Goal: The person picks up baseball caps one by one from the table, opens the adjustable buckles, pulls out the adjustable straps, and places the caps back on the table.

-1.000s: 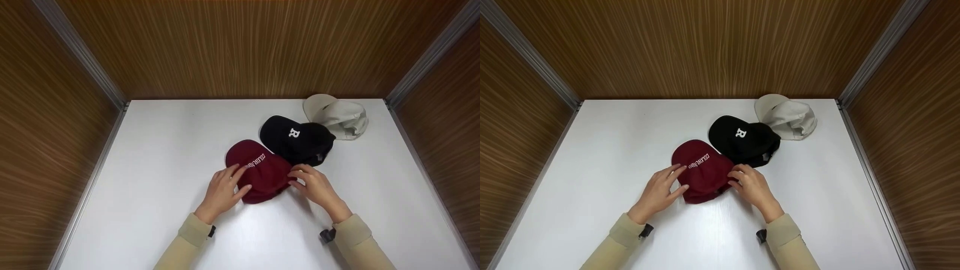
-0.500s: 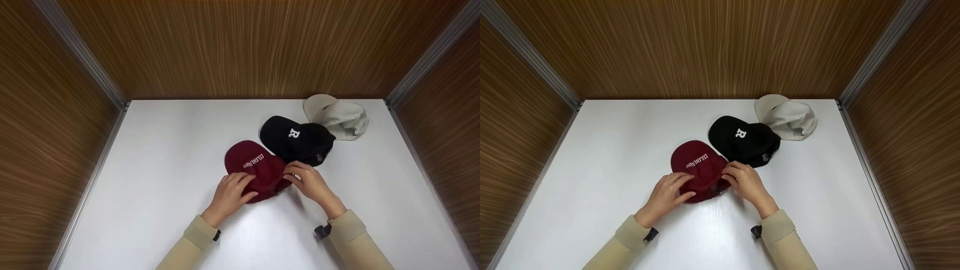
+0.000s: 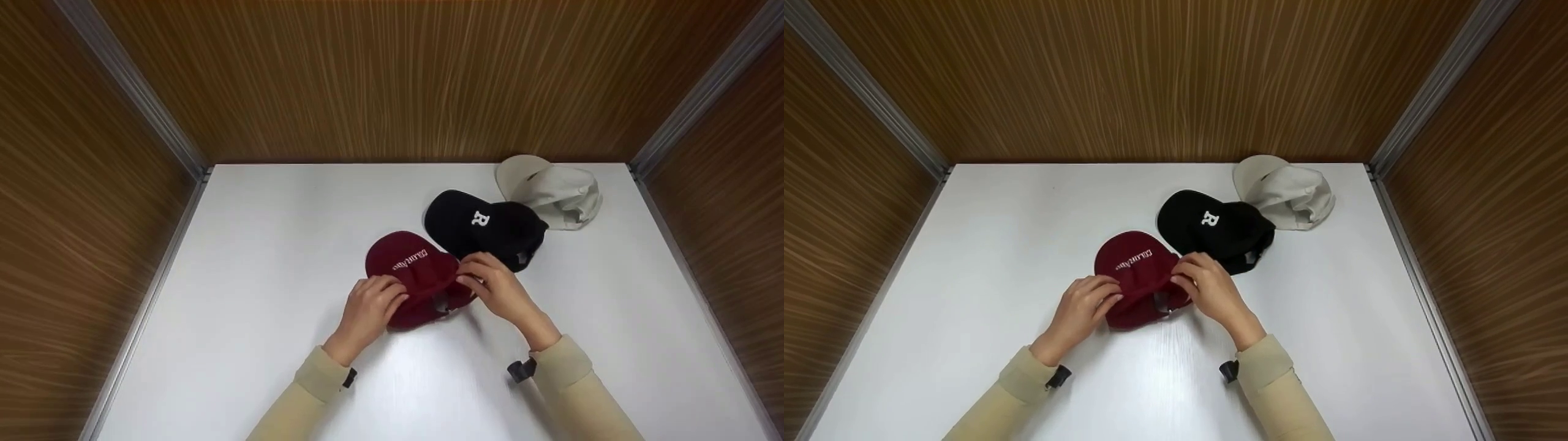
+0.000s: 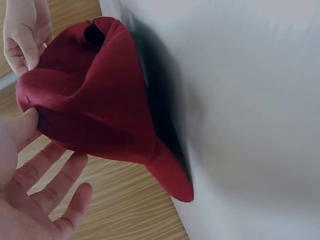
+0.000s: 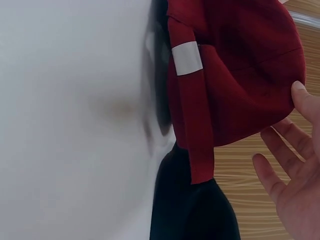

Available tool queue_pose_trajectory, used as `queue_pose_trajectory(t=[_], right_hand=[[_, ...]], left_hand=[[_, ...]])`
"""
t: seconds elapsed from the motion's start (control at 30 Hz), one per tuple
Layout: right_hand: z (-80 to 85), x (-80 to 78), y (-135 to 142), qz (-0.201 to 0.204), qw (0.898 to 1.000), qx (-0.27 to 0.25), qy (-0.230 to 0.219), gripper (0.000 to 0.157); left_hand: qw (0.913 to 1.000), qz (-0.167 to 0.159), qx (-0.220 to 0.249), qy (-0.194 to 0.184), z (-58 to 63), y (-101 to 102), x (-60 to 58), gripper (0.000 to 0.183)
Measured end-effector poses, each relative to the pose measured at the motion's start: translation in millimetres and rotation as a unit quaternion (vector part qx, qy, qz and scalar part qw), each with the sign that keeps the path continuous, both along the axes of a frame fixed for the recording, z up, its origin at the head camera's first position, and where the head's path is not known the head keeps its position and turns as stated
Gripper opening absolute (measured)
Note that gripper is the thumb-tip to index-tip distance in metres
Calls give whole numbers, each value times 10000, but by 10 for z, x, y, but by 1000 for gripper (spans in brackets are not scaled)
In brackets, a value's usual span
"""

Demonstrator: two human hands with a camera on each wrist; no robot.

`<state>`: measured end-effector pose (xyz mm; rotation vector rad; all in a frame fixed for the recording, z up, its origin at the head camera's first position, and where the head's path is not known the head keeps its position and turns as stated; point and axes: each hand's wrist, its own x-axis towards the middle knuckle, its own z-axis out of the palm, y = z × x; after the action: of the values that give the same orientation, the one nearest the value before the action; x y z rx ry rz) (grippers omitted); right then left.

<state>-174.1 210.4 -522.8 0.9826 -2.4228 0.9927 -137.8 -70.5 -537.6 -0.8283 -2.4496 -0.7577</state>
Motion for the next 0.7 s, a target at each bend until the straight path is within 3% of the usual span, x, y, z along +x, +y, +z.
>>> queue_pose_trajectory(t=[0.27, 0.43, 0.57, 0.7], right_hand=[[89, -6, -41, -47, 9996, -203, -215, 12], [86, -4, -8, -11, 9987, -454, -234, 27], [73, -1, 34, 6, 9967, -777, -253, 36], [33, 15, 81, -68, 9948, -1007, -115, 38]], left_hand=[[9977, -93, 498, -446, 178, -72, -117, 13], [9920, -49, 945, -839, 288, -124, -219, 14], [9816, 2, 1334, -1363, 383, -185, -323, 16], [9633, -35, 1811, -1980, 445, -268, -428, 15]])
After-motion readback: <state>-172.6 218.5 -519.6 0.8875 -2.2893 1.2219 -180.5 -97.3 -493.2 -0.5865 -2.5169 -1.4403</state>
